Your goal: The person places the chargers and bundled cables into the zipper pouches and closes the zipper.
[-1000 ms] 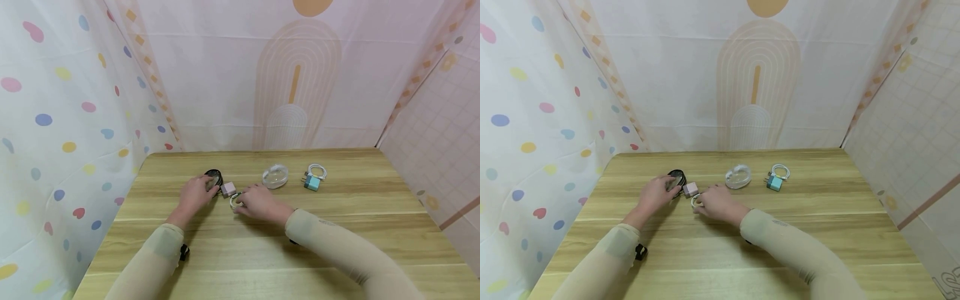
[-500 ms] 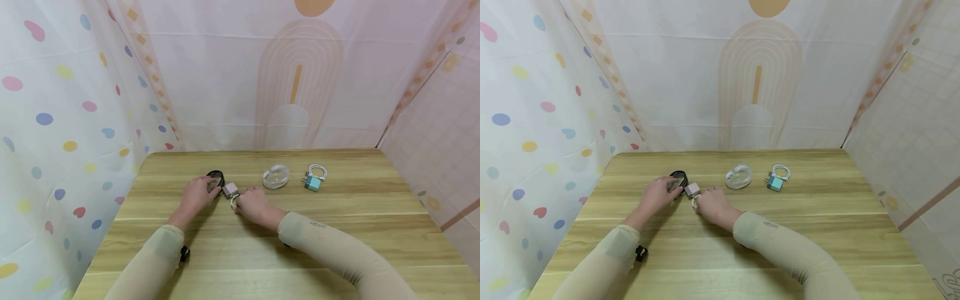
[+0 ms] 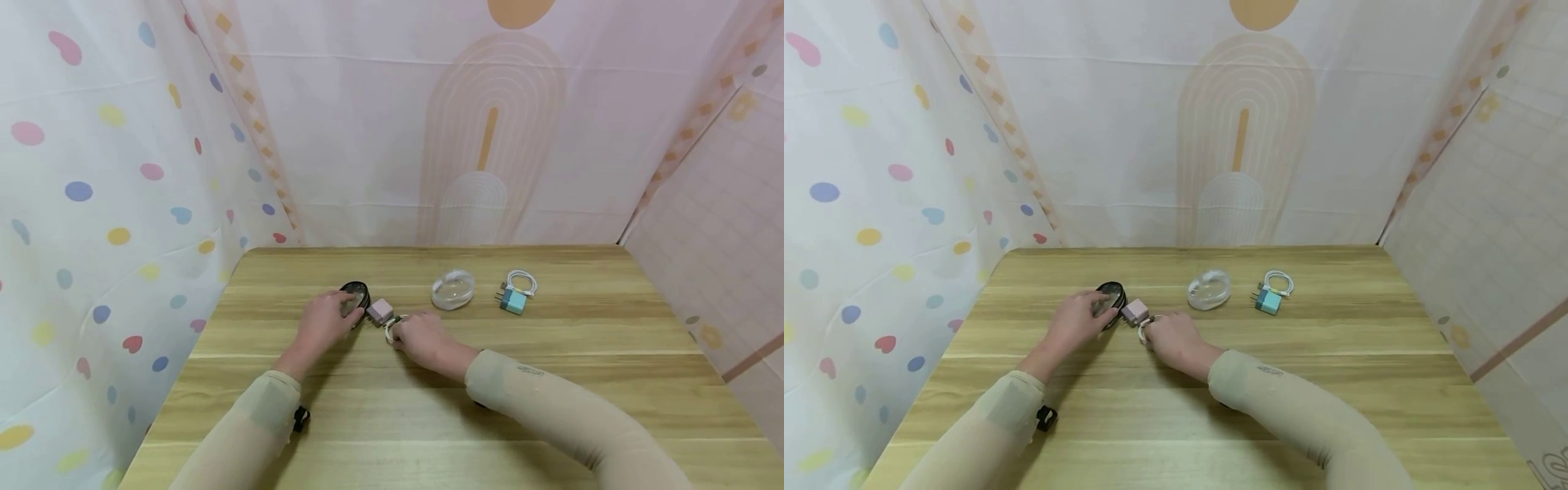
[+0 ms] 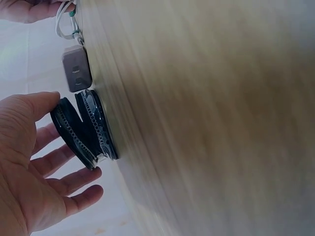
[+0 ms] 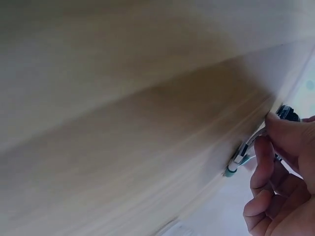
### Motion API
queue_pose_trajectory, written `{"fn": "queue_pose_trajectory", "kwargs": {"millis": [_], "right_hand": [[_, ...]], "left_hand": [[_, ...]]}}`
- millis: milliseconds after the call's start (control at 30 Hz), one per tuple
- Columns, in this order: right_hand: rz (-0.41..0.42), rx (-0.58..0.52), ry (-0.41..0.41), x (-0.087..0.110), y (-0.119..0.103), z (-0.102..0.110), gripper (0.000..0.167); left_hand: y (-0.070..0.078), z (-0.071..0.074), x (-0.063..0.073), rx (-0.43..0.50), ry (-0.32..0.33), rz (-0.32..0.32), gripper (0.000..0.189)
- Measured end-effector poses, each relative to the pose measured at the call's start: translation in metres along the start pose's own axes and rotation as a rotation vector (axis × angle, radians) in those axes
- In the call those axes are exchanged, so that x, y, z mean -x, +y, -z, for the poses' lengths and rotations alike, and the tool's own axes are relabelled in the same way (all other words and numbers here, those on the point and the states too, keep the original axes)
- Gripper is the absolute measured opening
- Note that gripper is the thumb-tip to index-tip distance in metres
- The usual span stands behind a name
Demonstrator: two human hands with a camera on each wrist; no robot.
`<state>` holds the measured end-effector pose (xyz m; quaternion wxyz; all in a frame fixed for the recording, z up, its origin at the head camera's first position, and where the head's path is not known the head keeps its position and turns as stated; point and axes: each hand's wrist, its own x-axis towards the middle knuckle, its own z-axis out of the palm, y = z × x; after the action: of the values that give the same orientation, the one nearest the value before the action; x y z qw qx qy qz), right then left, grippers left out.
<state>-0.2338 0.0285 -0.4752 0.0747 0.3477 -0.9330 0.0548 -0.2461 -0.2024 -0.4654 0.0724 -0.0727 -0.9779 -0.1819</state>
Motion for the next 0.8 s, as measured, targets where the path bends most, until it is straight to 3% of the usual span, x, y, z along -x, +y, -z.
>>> {"fn": "queue_pose_trajectory", "kwargs": {"millis": [233, 400, 800], "right_hand": [[0.029, -0.045, -0.031, 0.009, 0.01, 0.003, 0.021], [0.081, -0.028, 0.018, 0.016, 0.019, 0.001, 0.012], [0.113, 0.008, 0.047, 0.02, 0.023, 0.0, 0.014]], "left_hand": [[0.0, -0.004, 0.003, 0.001, 0.025, -0.002, 0.045], [0.0, -0.006, 0.005, 0.021, 0.037, -0.001, 0.043], [0.003, -0.003, 0.006, 0.106, 0.043, 0.041, 0.042]]}}
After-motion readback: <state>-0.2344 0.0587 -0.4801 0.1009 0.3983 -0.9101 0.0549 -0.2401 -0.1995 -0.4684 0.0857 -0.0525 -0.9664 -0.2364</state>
